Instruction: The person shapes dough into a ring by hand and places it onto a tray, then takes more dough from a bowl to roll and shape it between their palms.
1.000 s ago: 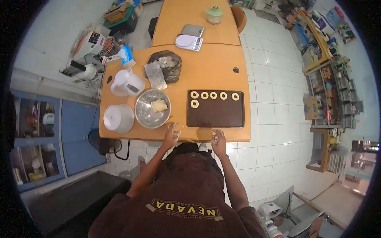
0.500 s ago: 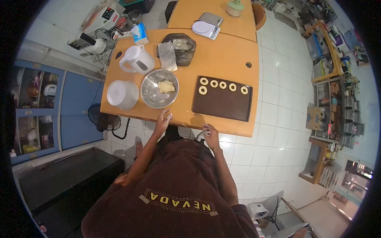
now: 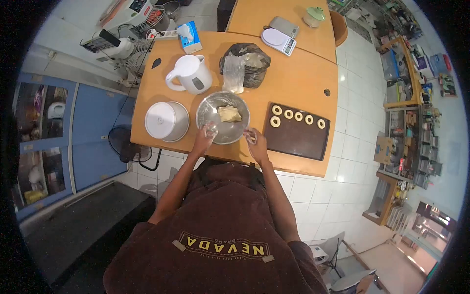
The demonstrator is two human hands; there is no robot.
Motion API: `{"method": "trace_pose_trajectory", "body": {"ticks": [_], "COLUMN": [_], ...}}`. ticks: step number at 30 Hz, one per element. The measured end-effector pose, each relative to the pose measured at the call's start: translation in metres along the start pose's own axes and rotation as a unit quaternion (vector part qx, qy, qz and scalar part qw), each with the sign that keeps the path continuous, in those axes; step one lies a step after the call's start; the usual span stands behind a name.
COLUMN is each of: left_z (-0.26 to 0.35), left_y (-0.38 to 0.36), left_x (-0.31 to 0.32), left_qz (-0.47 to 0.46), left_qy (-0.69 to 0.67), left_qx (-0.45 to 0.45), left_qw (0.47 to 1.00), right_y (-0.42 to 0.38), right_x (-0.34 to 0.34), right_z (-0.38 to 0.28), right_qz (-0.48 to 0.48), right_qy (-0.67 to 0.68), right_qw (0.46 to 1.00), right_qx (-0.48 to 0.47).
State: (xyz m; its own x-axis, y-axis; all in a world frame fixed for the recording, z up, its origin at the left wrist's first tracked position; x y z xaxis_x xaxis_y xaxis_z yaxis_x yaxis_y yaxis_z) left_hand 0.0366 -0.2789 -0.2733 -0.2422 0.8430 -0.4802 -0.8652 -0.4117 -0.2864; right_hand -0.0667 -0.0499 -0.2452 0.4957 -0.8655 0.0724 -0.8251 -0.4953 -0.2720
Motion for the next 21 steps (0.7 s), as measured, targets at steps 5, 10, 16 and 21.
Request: {"method": "trace_pose_trajectory", "body": {"ticks": [5,10,16,21], "left_z": [0.013,0.045,0.036,0.020], "left_y": [0.047,0.075,0.096,0.097], "left_x": [-0.005,0.022,0.076,0.081], "left_qz": [-0.022,-0.073,-0.171,-0.085], "left_qy": [0.173,0.320,0.418,0.390], "left_qx": [0.145,0.227,0.220,0.286], "left_qw": [0.974,0.917,0.865,0.871], "right_y": [0.049,0.063,0.070,0.063], "right_x": [0.026,0.045,0.042,0.046], "right_z": [0.049,0.075,0.094,0.078], "right_qz": [0.087,0.115,0.165,0.178], "right_qy": [0.096,0.133,0.029,0.055], "right_qw": [0.990,0.979,0.983,0.981], "right_qx": [0.060,0.107,0.078,0.058]}}
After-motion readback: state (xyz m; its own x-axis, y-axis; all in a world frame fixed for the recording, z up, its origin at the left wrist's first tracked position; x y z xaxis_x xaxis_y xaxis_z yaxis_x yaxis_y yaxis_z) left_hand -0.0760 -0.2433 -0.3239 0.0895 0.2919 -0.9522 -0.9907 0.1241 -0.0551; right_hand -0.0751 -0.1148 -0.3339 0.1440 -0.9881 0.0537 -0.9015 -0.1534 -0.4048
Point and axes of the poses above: each hand's wrist, its own y-axis towards the middle knuckle, its own x-axis out of the palm, z = x × y, the point moved 10 cm from there along y, towards the middle knuckle, and after that the axes turned 12 degrees about y, right-handed, at the moved point
